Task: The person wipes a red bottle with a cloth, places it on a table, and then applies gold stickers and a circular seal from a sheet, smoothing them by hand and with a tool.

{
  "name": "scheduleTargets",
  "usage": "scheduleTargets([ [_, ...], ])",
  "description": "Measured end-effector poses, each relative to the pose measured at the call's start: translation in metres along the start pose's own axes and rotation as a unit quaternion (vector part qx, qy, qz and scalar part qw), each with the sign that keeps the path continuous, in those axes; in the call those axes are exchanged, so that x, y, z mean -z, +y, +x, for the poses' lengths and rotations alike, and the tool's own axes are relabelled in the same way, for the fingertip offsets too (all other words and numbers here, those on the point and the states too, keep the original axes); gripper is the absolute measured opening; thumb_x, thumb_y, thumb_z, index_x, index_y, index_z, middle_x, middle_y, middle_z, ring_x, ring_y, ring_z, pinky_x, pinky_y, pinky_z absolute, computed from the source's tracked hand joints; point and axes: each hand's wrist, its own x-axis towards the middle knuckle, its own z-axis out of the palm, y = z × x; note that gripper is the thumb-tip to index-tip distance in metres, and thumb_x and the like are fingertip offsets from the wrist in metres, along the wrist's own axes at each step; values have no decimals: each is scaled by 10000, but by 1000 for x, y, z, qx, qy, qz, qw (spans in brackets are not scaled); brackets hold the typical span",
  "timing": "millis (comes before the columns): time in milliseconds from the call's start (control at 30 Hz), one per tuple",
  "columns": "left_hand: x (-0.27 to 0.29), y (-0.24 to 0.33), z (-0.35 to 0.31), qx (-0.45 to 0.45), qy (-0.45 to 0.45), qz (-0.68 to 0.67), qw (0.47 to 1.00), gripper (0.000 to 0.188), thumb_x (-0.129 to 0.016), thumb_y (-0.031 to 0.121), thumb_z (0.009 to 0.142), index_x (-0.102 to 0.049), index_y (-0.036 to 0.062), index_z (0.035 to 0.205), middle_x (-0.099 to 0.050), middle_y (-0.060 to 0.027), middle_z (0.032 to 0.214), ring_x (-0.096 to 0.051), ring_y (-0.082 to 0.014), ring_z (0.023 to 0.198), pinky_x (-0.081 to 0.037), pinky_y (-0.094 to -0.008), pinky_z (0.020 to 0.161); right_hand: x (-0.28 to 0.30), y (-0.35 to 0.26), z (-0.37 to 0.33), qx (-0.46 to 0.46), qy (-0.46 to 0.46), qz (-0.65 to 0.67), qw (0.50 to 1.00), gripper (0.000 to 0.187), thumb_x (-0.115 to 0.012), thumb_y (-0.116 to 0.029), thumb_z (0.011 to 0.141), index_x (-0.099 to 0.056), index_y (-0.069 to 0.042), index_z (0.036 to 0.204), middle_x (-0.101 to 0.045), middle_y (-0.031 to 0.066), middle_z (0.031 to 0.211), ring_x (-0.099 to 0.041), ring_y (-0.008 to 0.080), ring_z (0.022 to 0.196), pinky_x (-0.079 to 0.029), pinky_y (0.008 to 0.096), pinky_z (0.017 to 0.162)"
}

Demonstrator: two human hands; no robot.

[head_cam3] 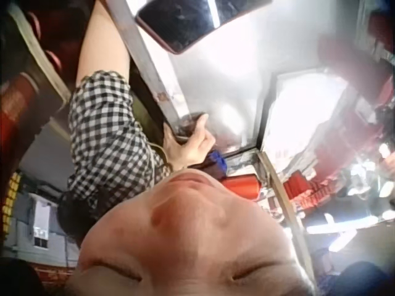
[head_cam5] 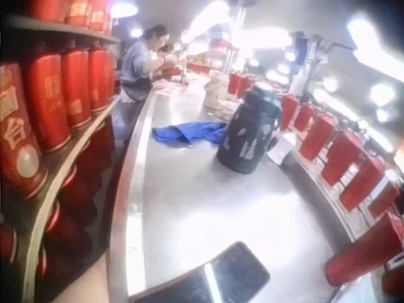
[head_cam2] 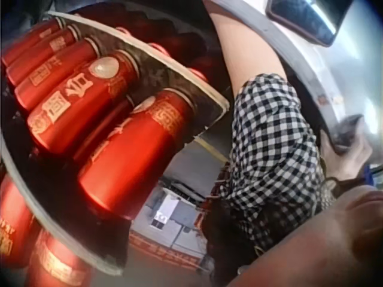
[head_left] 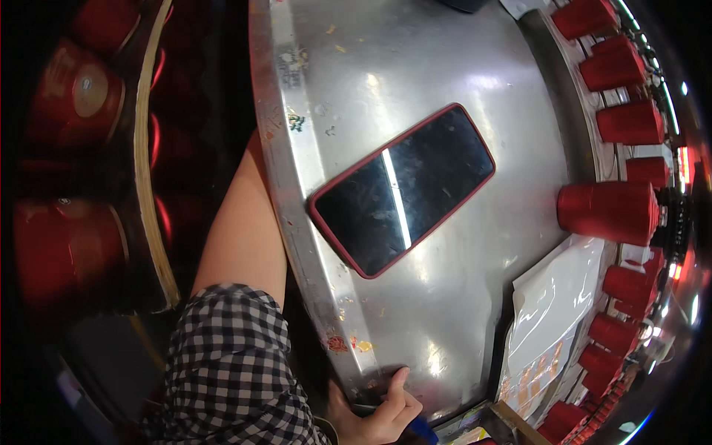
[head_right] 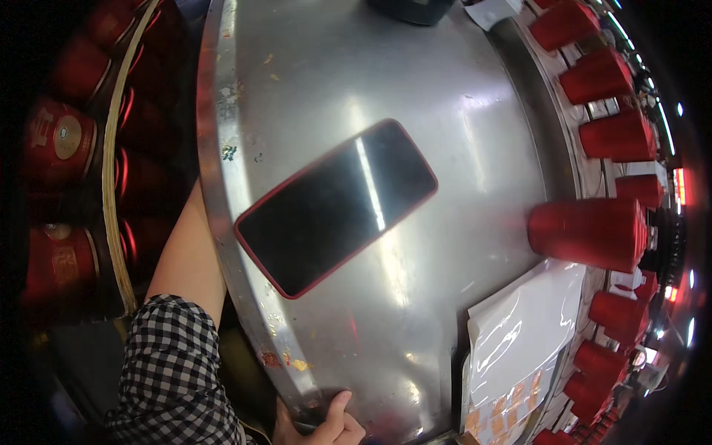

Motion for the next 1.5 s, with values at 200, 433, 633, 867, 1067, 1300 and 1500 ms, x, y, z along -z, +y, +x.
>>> scheduleTargets([
  [200,-24,14,-13,15,-24,-4,1000,333,-659,273,942,-641,18,1156,-693,-203,1148,-670,-403,1059,-535,-470,860,6,-36,15,16,-4,-61,998,912,-989,-242,570,-626,37,1359,-590,129,911,-591,299,806,-523,416,703],
  [433,-31,13,-10,50,-32,-20,998,342,-674,278,935,-638,18,1153,-698,-203,1145,-676,-397,1060,-539,-464,854,3,-30,-14,18,-15,-71,997,1020,-974,-224,520,-569,28,1421,-509,73,923,-523,243,834,-455,350,696],
  [633,-50,25,0,56,-34,-46,997,350,-686,282,928,-635,17,1150,-701,-203,1141,-681,-392,1061,-543,-459,850,18,-4,-6,105,-65,-72,990,1129,-1004,-283,588,-442,86,1495,-522,78,985,-475,232,920,-432,320,743],
  [867,-68,43,23,51,-37,-71,995,360,-701,288,920,-632,17,1147,-706,-202,1138,-687,-386,1062,-547,-452,845,6,5,1,157,-53,-99,981,1154,-1003,-319,576,-437,114,1483,-525,82,979,-462,235,901,-434,321,728],
  [1067,-91,64,50,50,-47,-100,993,369,-714,292,913,-629,16,1144,-709,-202,1134,-692,-381,1063,-550,-447,840,-8,8,6,189,-31,-83,978,1122,-991,-322,591,-450,130,1464,-544,76,941,-477,237,885,-446,329,713],
  [1300,-103,109,92,34,-31,-122,991,381,-729,297,905,-626,16,1141,-714,-202,1131,-698,-375,1063,-554,-441,835,-30,-55,22,46,43,-59,996,969,-970,-286,605,-550,74,1401,-548,82,910,-564,259,817,-490,357,677],
  [1500,-76,145,108,89,19,-143,986,391,-741,302,899,-623,16,1138,-717,-202,1128,-703,-370,1064,-558,-436,830,-40,-80,35,-9,115,-37,993,824,-981,-319,558,-676,-93,1289,-556,80,927,-631,303,802,-508,452,651],
])
